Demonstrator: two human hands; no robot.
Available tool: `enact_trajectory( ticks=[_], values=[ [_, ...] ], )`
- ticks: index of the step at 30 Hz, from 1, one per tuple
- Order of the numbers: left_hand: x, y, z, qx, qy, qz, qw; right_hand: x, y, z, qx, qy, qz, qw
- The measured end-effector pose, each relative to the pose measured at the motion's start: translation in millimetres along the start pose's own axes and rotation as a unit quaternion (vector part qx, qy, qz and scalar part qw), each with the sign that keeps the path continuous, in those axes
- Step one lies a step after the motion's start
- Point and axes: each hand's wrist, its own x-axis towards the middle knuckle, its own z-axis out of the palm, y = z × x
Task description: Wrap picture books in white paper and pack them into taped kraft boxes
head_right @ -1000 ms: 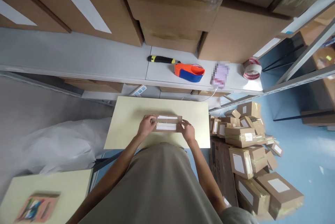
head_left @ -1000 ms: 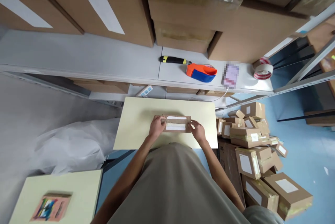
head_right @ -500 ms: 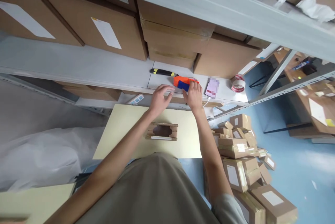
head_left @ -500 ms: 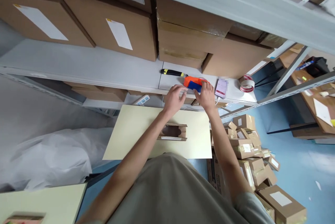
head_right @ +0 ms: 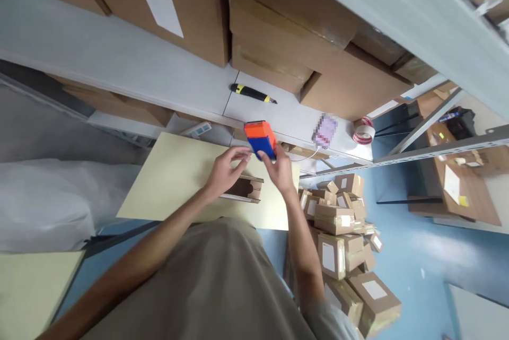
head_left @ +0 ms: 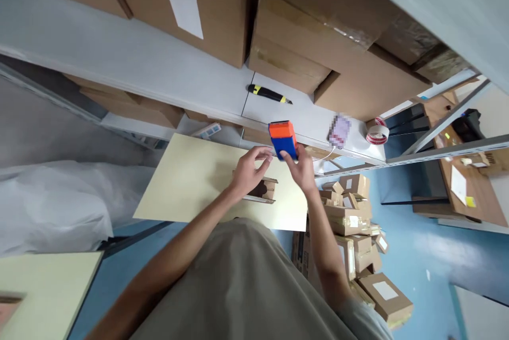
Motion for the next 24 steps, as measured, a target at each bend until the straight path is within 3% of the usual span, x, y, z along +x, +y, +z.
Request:
enact_trajectory(
  ticks=[5,13,18,21,24],
  values=[
    [-58,4,-22,-0.067,0.028,-0.073,0.995,-62,-20,38,0.157,-0.048,0.052,0.985],
    [-97,6,-59,-0.046,0.007,-0.134,0.99,-90,-32,75,0.175,-0.121,0.058,0.975],
    [-96,-4,-92,-0.063,-0.004,-0.191,0.98,-96,-33,80,0.09,-0.154,0.056,0.982],
    [-80,-14,-119,-0.133,0.01,-0.249,0.959,-99,-37,73,0.046,-0.206,0.052,0.976],
    [-62,-18,-142,-0.147,-0.021,-0.277,0.95,-101,-47,64,0.006,-0.255,0.049,0.966]
  ],
)
